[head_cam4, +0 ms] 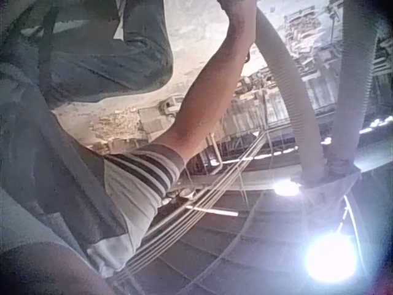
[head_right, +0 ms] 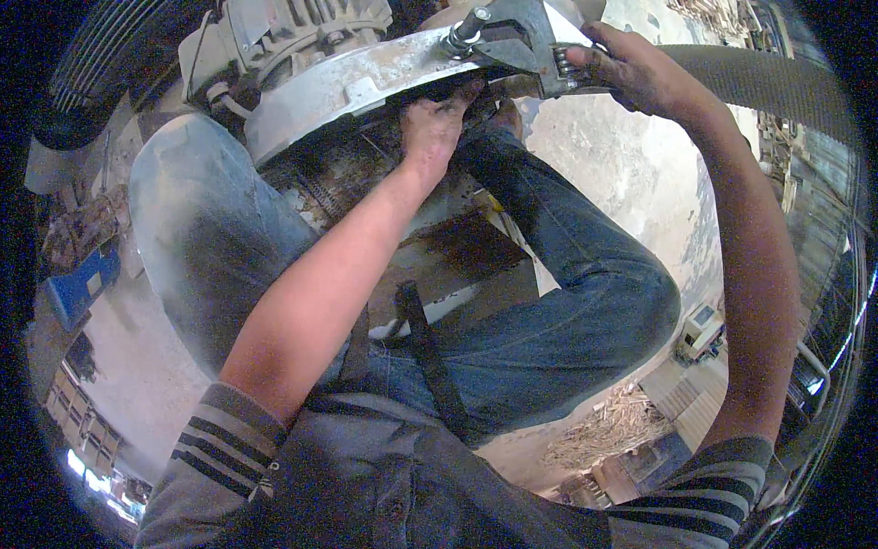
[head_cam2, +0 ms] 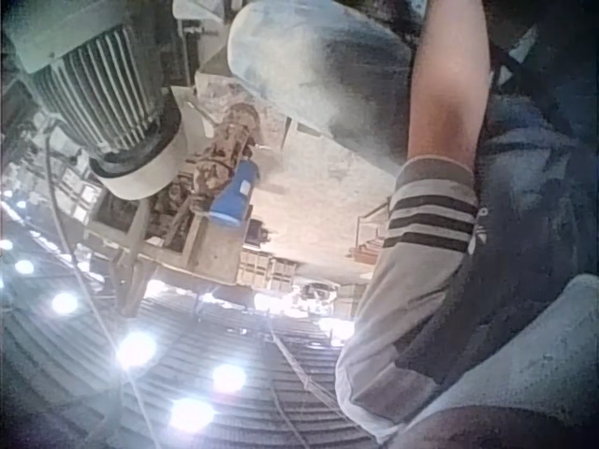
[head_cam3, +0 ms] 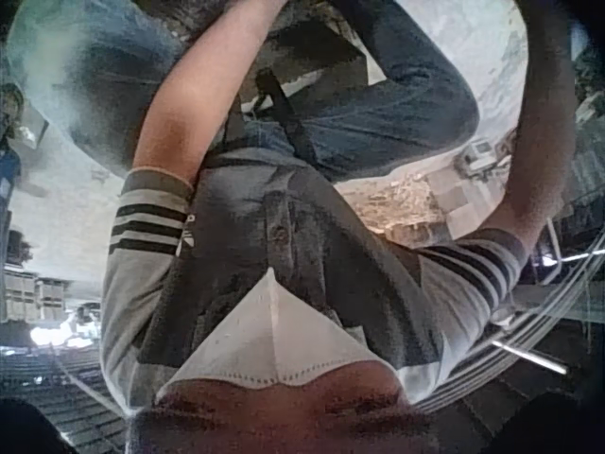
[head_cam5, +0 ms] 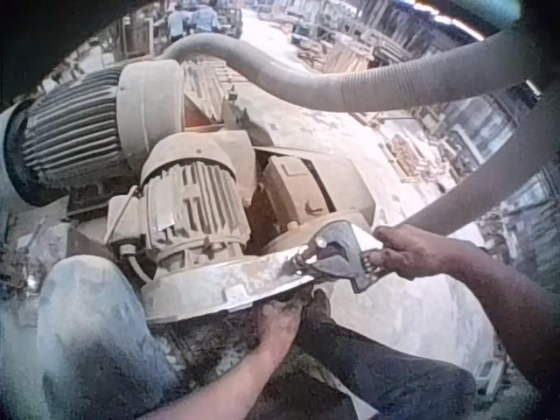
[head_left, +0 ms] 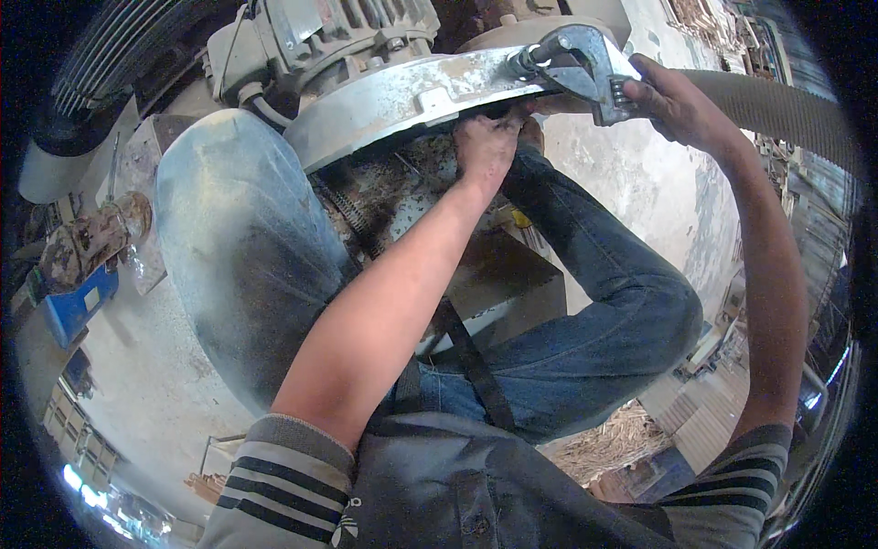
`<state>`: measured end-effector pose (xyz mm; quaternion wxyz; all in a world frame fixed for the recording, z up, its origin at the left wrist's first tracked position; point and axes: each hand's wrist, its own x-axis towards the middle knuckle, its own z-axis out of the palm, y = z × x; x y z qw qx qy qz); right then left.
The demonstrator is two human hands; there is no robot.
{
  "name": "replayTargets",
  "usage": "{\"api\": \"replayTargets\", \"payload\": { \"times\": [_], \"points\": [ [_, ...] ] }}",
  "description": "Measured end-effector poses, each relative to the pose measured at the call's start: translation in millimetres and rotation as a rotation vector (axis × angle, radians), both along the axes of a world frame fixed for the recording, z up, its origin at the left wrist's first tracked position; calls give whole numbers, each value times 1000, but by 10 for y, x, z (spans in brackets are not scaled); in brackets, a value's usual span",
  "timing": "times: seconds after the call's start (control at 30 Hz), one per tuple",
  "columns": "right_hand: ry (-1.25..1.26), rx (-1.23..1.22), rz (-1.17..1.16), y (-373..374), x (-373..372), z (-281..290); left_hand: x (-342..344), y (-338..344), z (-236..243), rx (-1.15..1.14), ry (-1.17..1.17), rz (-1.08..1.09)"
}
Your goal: Performing maintenance and tightening bolts on an industrial machine using an adjustable wrench.
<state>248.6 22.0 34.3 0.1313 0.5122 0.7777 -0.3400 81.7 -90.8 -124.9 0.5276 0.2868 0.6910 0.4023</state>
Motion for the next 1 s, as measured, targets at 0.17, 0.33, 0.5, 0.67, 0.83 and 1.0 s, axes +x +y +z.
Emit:
{"api": "replayTargets", "payload": {
  "times": [0.17,0.33,0.5,0.67,0.83,1.0],
  "points": [
    [42,-175,-182,-68,-50,121,51,13,-185,80,53,48],
    [-54,-23,-134,-133,-39,11,129,27,-250,23,76,66],
    [63,-94,-177,-203,-29,11,99,22,-260,89,-32,95],
    [67,-164,-296,-294,-175,139,66,-2,-202,148,16,89],
    [49,-37,-185,-215,41,-90,50,-38,-70,55,40,14],
    [-16,34,-42,-179,74,-98,66,-8,-115,26,24,18]
  ]
}}
